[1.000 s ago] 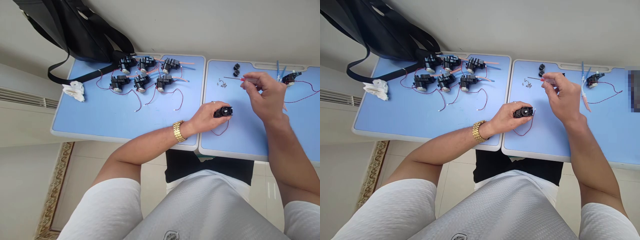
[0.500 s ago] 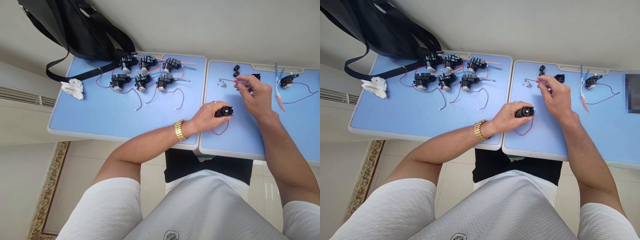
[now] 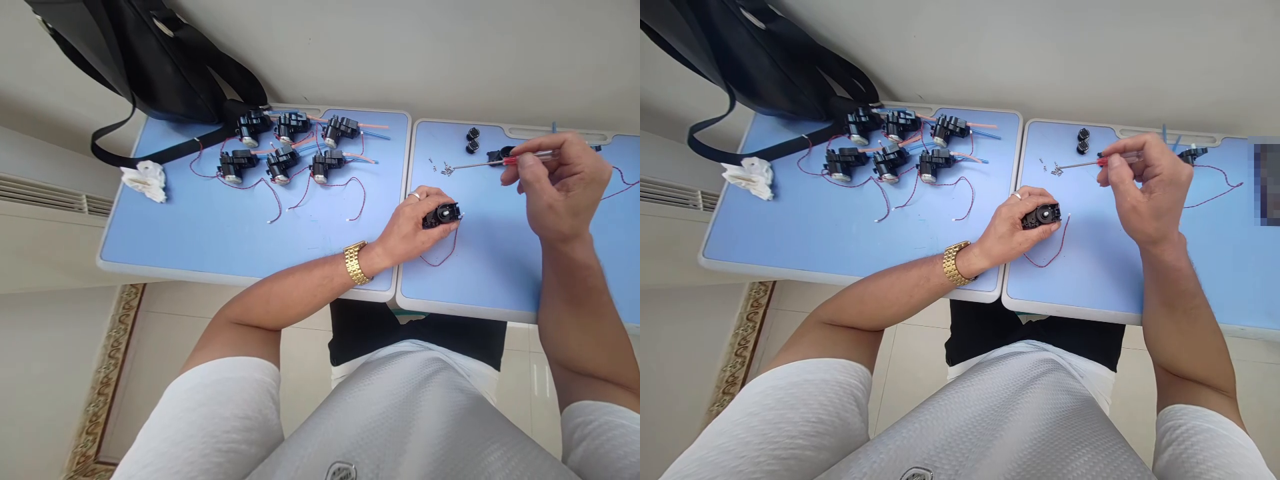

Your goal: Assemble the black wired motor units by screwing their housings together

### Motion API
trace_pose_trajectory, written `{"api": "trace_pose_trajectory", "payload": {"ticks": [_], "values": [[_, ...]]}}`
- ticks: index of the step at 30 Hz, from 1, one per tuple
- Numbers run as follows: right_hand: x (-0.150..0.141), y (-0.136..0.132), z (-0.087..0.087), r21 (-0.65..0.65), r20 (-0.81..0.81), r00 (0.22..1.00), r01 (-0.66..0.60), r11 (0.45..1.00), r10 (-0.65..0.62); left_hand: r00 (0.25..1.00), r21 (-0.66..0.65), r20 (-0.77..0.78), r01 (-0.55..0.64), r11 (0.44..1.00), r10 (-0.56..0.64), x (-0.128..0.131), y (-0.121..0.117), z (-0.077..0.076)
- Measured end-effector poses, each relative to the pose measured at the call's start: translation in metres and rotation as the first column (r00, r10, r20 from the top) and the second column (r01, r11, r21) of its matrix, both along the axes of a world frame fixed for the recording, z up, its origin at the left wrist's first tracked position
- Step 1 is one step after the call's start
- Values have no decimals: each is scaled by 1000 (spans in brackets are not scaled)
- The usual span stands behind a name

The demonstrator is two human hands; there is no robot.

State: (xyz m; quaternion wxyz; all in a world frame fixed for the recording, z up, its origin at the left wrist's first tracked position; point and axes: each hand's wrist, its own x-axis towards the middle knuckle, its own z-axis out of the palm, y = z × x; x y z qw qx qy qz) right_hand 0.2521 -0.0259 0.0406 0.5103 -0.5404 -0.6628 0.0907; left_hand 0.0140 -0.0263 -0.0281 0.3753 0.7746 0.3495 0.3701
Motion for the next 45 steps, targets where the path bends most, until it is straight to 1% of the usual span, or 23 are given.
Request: {"api": "trace_pose_trajectory", "payload": {"ticks": [4, 10, 16, 23, 27, 32, 38, 45], "values": [[3, -3, 7, 44, -36, 998, -46, 998, 48, 1000, 0, 15, 12, 1000, -12, -1, 0, -4], [2, -10, 11, 21, -7, 995, -103, 994, 103, 995, 35, 50, 88, 995, -90, -3, 1, -10], [0, -13, 14, 1, -7, 991, -135, 991, 135, 993, 59, 44, 106, 993, -109, -3, 2, -11], [3, -12, 16, 55, -35, 992, -118, 992, 120, 992, 53, 44, 118, 992, -120, -3, 3, -12], [3, -14, 18, 11, -25, 992, -126, 992, 126, 990, 73, 66, 118, 990, -123, -3, 3, -11], [1, -14, 18, -14, -16, 992, -129, 992, 128, 990, 70, 66, 117, 991, -121, -2, 2, -9], [3, -10, 13, 42, 1, 991, -132, 990, 132, 991, 43, 37, 124, 991, -126, -2, 2, -9], [0, -15, 20, -52, -2, 995, -101, 994, 101, 989, 40, 60, 129, 991, -131, -3, 3, -10]]}}
